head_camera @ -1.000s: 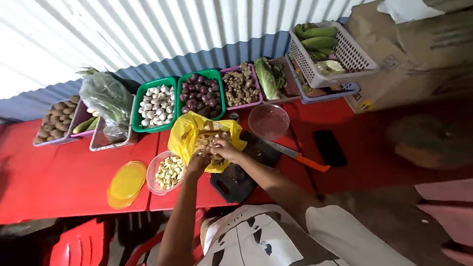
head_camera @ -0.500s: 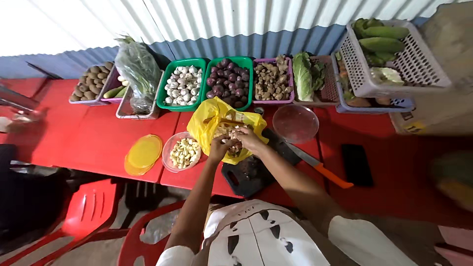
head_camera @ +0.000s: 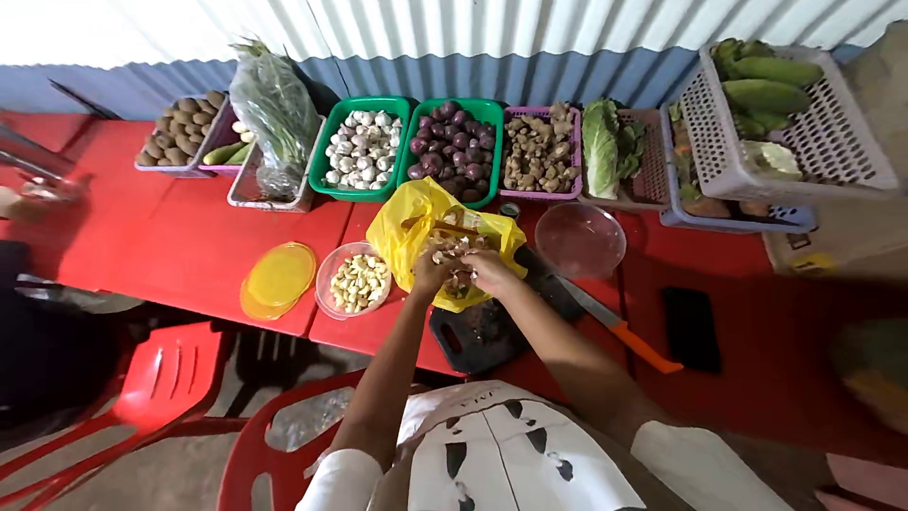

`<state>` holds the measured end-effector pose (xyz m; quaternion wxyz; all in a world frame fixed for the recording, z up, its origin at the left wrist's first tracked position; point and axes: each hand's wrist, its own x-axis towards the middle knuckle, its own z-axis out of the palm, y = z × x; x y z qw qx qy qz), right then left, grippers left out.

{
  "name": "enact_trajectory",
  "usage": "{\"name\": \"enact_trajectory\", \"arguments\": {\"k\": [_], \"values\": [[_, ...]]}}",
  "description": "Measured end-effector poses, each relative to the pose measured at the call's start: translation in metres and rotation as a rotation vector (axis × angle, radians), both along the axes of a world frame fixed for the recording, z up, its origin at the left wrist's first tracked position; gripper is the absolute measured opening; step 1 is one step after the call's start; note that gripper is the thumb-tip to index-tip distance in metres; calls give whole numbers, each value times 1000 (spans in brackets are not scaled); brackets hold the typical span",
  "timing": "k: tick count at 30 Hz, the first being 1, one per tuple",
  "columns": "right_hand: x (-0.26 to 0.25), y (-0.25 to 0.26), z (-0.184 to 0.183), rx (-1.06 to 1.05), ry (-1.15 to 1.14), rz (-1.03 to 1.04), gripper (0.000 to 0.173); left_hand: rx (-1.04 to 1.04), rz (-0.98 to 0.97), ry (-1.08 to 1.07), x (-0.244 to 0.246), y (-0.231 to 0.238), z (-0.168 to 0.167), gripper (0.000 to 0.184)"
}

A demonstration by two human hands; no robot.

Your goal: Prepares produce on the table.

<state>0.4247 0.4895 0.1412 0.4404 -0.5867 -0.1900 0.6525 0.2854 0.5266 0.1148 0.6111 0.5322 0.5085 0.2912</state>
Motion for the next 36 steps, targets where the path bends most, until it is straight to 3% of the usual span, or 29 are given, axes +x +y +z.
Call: {"name": "enact_trajectory", "arguments": {"k": [5, 8, 15, 17, 19, 23, 28, 36], "values": [[6, -9, 13, 121, -266, 180, 43, 187, -176, 303, -4, 0, 17, 37], [9, -7, 16, 165, -339, 306, 46, 296, -314, 417, -4, -3, 27, 49], [17, -9, 15, 267, -314, 405, 36, 247, -511, 298, -11, 4, 33, 72], [17, -10, 12, 236, -268, 312, 36, 214, -479, 248, -14, 0, 38, 69], [18, -11, 9, 216, -275, 208, 34, 180, -373, 199, -15, -5, 41, 53], [10, -17, 7, 285, -455, 151, 25, 116, -97, 33, -12, -16, 31, 25], [6, -29, 13, 489, -748, 281, 28, -19, 70, -141, -11, -22, 29, 23], [0, -35, 21, 705, -1202, 372, 20, -25, 19, -152, -20, -22, 34, 21]]}}
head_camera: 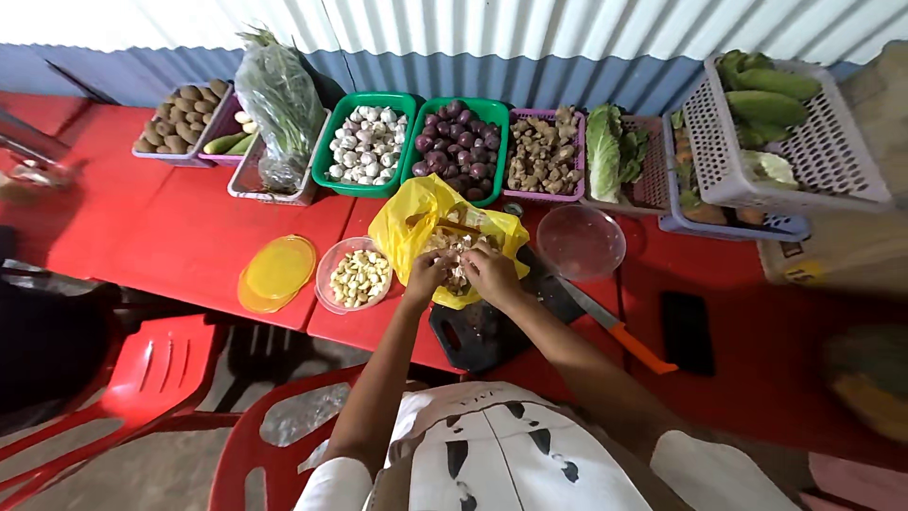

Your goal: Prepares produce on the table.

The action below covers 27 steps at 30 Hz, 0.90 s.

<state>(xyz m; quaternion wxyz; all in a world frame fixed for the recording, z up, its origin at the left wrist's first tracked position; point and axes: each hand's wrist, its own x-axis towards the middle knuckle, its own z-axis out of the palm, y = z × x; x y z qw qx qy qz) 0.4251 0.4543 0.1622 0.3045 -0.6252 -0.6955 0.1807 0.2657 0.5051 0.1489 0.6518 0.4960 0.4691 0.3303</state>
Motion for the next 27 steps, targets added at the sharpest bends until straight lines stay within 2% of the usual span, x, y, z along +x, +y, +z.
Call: {"name": "enact_trajectory", "arguments": {"k": [2, 6, 8, 10, 14, 19, 23, 27], "values": [[0, 1, -2, 11, 40, -21, 19, -37, -35, -48, -3, 1, -1, 22], [5, 9, -3, -157, 443, -99, 21, -131, -28, -258, -8, 0, -3, 25], [7, 11, 0, -192, 565, -127, 19, -207, 0, -324, -13, 0, -7, 28], [9, 13, 1, -199, 520, -85, 20, -265, 26, -339, -17, 2, -9, 29], [-2, 8, 3, -133, 242, 84, 26, -221, 10, -288, -23, 2, -12, 22], [-12, 6, 9, -37, 28, 103, 23, -120, 3, -167, -24, 2, -7, 17], [-11, 13, 8, -57, -3, 91, 21, -54, -33, -74, -23, 3, 0, 15], [-5, 17, 8, -147, 99, 71, 27, -86, -4, -62, -20, 5, 0, 15]]}}
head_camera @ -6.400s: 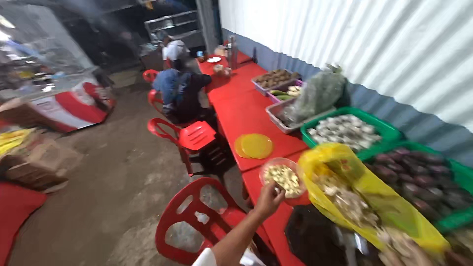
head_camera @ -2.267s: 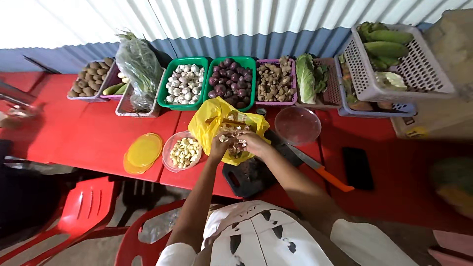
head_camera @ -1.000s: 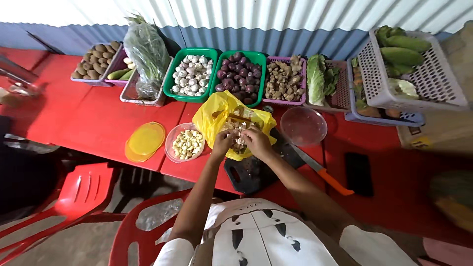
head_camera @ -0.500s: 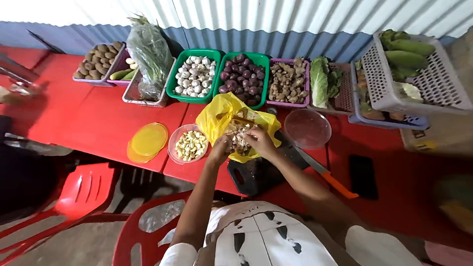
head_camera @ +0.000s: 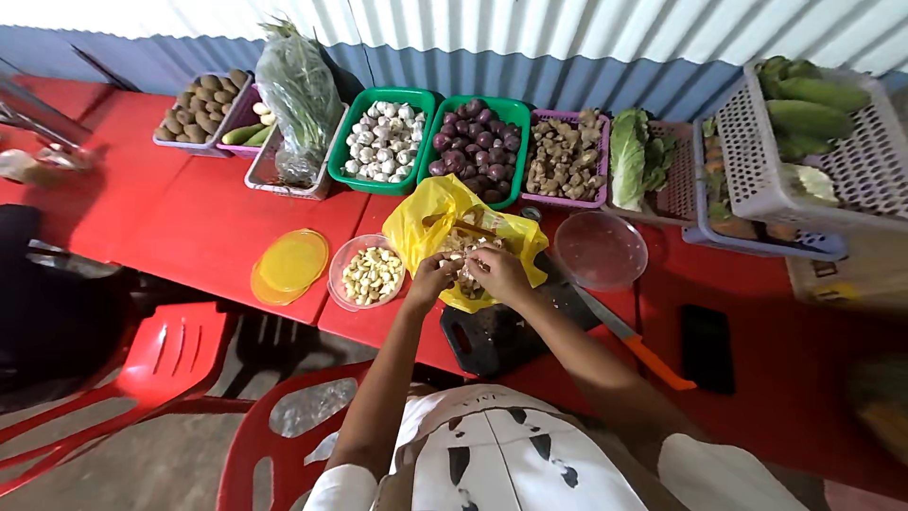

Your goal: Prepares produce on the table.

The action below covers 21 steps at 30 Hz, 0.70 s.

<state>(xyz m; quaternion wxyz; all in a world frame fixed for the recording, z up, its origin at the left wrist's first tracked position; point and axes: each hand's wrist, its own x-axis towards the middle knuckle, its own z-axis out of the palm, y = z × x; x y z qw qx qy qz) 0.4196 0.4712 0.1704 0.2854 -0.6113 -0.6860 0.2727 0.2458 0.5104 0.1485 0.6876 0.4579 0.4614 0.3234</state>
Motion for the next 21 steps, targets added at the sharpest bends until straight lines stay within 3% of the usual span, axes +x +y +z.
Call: {"name": "enact_trajectory", "arguments": {"k": [7, 16, 21], "values": [[6, -1, -4, 6, -36, 37, 27, -110, 34, -50, 6, -1, -5, 13], [7, 6, -16, 39, -94, 49, 22, -100, -4, 2, 8, 2, -9, 12], [20, 21, -20, -15, -104, -60, 22, 176, -206, 382, 5, 11, -7, 24]]}}
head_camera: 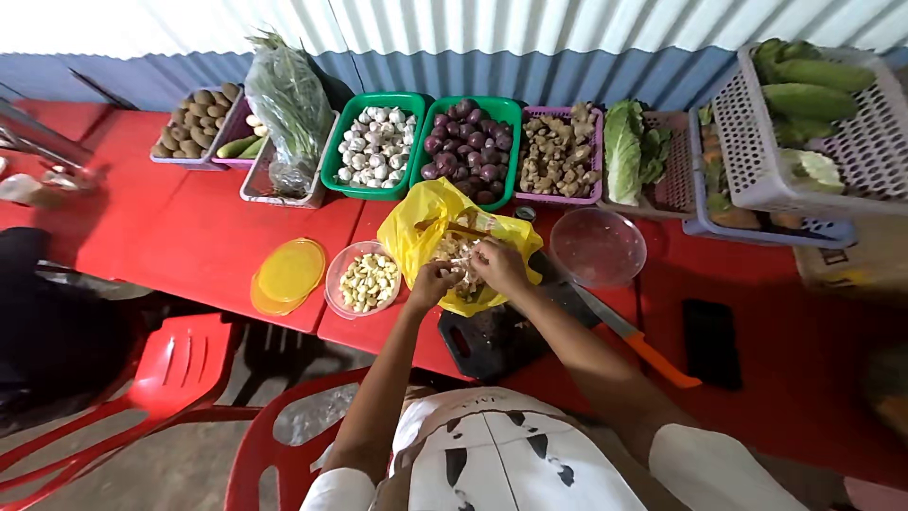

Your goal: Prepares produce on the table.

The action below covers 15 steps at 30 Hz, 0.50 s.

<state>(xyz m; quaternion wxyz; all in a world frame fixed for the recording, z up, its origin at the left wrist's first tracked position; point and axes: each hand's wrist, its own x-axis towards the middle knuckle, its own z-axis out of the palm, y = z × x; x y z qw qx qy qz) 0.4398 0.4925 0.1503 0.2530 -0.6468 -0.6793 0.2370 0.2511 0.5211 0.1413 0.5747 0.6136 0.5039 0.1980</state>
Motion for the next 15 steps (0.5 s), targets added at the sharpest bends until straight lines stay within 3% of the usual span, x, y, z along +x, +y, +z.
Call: {"name": "enact_trajectory", "arguments": {"k": [5, 12, 15], "values": [[7, 5, 6, -192, -79, 42, 23, 212, -52, 164, 1, 0, -5, 28], [-4, -6, 6, -239, 122, 50, 39, 326, -5, 190, 13, -4, -8, 28], [-4, -6, -1, -259, 160, 19, 34, 344, -21, 200, 14, -4, -10, 29]]}}
